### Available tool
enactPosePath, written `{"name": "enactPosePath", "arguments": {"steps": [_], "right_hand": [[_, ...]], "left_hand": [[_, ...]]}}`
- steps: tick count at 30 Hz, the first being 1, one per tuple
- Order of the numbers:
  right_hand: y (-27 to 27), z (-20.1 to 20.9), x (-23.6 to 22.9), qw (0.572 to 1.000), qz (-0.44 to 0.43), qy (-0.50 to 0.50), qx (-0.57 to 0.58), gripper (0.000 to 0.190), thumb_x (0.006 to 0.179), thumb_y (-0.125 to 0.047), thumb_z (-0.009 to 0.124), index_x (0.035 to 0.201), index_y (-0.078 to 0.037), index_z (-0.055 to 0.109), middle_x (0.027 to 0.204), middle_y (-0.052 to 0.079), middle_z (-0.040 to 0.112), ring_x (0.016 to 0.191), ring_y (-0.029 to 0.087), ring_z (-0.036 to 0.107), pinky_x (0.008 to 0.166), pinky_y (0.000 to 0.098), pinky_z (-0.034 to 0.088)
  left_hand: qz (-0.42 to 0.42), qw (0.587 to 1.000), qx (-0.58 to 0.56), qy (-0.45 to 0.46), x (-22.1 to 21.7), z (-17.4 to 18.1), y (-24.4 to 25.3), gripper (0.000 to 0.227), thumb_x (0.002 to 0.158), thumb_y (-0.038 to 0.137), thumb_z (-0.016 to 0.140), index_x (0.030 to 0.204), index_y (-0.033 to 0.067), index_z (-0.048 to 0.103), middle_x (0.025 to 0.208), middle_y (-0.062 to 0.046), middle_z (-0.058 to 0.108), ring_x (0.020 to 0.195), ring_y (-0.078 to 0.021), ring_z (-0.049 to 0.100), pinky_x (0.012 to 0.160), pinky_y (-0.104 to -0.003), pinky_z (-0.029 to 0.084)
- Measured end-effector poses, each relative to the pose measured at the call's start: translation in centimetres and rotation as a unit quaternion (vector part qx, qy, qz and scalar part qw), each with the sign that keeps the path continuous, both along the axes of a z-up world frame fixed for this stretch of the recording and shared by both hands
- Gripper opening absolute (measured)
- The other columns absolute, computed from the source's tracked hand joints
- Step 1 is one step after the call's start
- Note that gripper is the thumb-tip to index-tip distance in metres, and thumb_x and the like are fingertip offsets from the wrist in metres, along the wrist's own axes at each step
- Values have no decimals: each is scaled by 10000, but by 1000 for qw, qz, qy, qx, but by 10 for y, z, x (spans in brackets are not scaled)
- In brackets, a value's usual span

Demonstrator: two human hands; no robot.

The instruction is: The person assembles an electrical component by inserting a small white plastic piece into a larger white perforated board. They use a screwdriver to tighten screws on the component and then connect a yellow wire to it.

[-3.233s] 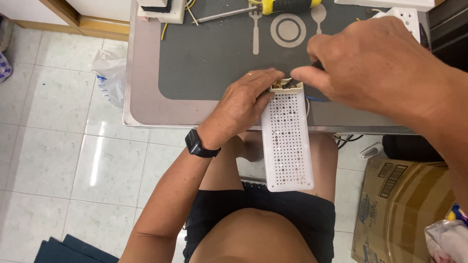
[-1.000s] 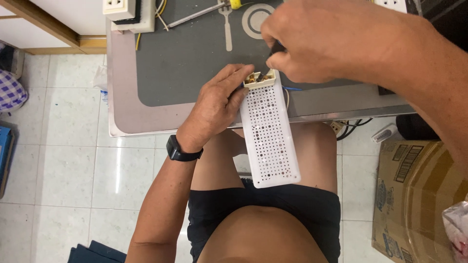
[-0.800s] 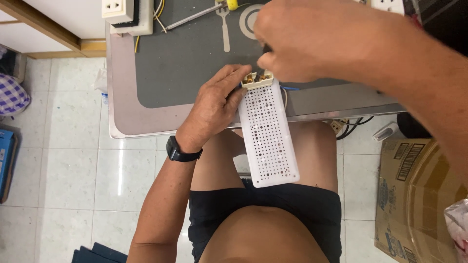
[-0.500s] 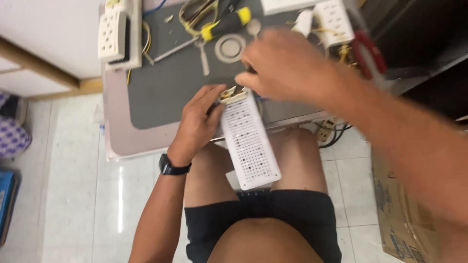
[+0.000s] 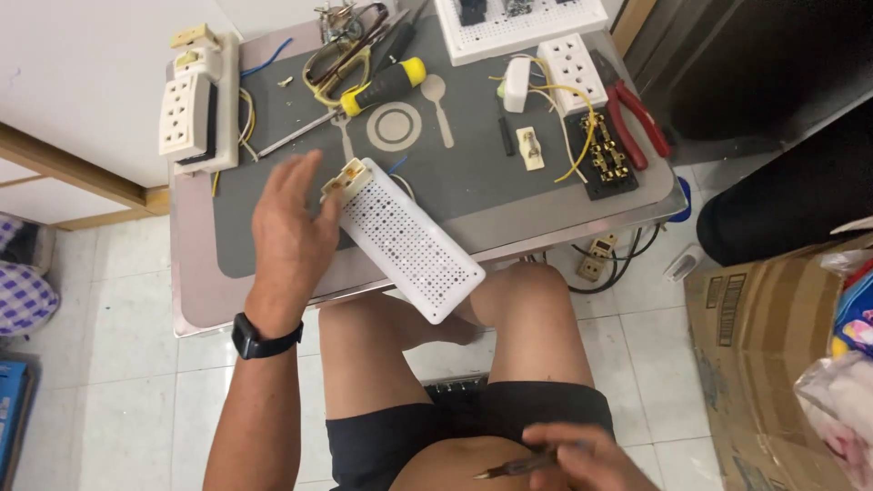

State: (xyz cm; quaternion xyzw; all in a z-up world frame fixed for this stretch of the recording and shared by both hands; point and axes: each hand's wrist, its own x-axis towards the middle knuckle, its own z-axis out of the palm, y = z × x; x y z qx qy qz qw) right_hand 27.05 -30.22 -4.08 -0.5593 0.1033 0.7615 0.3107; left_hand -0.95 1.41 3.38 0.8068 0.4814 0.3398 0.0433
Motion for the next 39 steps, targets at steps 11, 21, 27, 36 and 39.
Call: {"name": "enactPosePath", "arguments": {"steps": [11, 21, 27, 36, 39], "right_hand": [[143, -40, -398, 936, 205, -152, 241, 324, 839, -91, 611, 1154, -80, 685, 1238, 79, 692, 1192, 207, 607, 1048, 336, 420], [84, 12, -277, 940, 88, -291, 157, 147, 753, 7, 682, 887, 21, 742, 976, 155, 754, 951, 274, 689, 932, 346, 482], [-10, 50, -56, 925, 47, -362, 104, 60, 701, 65, 725, 726, 81, 777, 819, 199, 792, 806, 313, 738, 862, 352, 519], [-18, 40, 82, 801, 13, -406, 440, 192, 746, -119, 678, 755, 10, 821, 415, 90, 671, 390, 202, 637, 471, 291, 475], [24, 64, 64, 672, 17, -543, 504, 144, 768, -183, 656, 744, -59, 725, 670, 31, 688, 464, 110, 455, 444, 251, 306]], "left_hand": [[-229, 973, -3, 39, 116, 42, 25, 361, 845, 38, 679, 1198, 10, 607, 1186, -147, 606, 1007, -360, 620, 790, -444, 502], [-61, 976, -187, 98, 230, -15, 120, 724, 853, 514, 630, 1382, 42, 480, 1058, -190, 696, 956, -395, 641, 667, -518, 523], [-103, 979, -168, 52, 242, -22, 141, 372, 746, 353, 664, 992, 81, 722, 671, -40, 674, 607, -205, 578, 540, -387, 446], [-165, 863, -389, -276, 201, 56, 126, 686, 694, 224, 789, 1296, -27, 577, 1094, -69, 688, 778, -121, 621, 553, -215, 569], [-210, 848, -390, -291, 177, 82, 113, 720, 734, 240, 780, 1361, 16, 506, 1490, -180, 431, 1300, -176, 540, 664, -246, 534]]}}
